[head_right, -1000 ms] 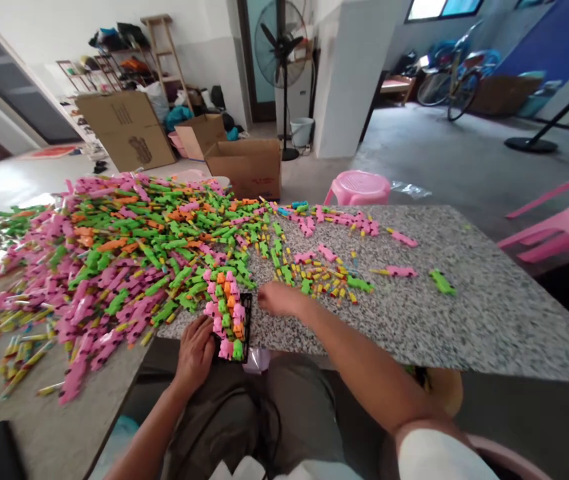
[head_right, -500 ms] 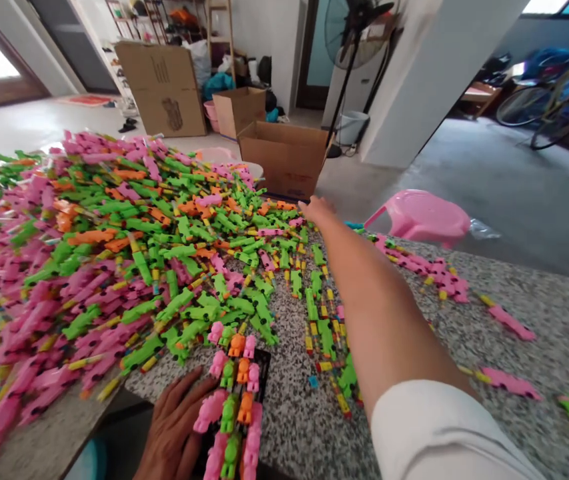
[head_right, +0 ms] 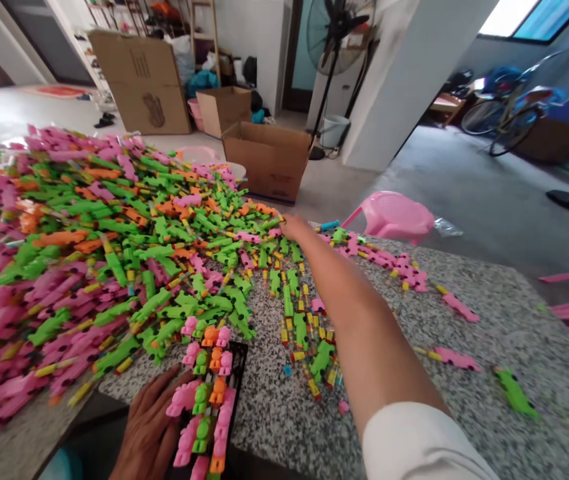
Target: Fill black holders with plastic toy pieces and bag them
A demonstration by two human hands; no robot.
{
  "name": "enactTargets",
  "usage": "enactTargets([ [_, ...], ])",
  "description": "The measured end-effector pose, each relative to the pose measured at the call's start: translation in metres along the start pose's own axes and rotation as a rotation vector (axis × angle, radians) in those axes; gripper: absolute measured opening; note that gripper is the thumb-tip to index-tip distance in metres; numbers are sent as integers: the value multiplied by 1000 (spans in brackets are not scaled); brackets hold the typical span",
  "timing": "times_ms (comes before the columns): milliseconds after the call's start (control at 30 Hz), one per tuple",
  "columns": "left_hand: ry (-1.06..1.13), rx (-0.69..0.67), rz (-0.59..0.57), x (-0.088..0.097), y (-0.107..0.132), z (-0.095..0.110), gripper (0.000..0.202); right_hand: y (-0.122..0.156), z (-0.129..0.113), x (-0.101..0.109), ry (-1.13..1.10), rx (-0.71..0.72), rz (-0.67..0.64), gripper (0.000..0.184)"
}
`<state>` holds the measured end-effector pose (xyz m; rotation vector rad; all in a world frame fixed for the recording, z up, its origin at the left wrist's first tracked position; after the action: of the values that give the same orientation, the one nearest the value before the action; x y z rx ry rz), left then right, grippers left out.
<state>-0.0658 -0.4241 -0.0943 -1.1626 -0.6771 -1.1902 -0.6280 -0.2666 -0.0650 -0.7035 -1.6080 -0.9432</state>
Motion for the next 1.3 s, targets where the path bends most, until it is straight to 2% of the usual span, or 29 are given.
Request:
enactTargets([
  [133, 7, 10, 63, 0, 1, 2, 50, 40, -6, 3, -17, -84, 11, 55],
  [267, 9, 6, 59, -3, 3, 2, 44, 87, -9, 1, 1, -144, -40, 57],
  [467, 19, 14, 94, -6, 4, -1, 42, 164, -14, 3, 74, -157, -76, 54],
  [633, 45, 17, 95, -6, 3, -1, 44, 209, -9, 15, 103, -130, -188, 57],
  [700, 60, 12, 89, -6, 3, -2, 45, 220, -2, 20, 80, -107, -196, 55],
  [800, 83, 3, 82, -5, 3, -3, 45, 229, 7, 21, 89, -62, -61, 45],
  [867, 97, -2, 74, -5, 4, -5, 45, 231, 9, 14, 131, 22, -5, 47],
  [1000, 128, -22, 51, -3, 5, -9, 45, 227, 5, -4, 215, 149, -34, 50],
  [1167, 143, -42, 23, 1, 7, -13, 41, 230, 12, -5, 215, 94, 50, 41],
  [1300, 143, -55, -4, 3, 8, -15, 39, 257, 7, -2, 1, -34, 260, 37],
])
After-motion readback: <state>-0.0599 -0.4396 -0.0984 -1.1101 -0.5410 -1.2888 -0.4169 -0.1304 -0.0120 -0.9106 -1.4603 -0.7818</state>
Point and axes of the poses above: each hand's wrist, its own y-axis away from the middle knuckle, its own x-axis out of the back of the hand, z = x × y, the point moved 2 cm from there along -y, towards the middle knuckle, and after that the axes turned 2 degrees about -z, right-handed, at the moved point
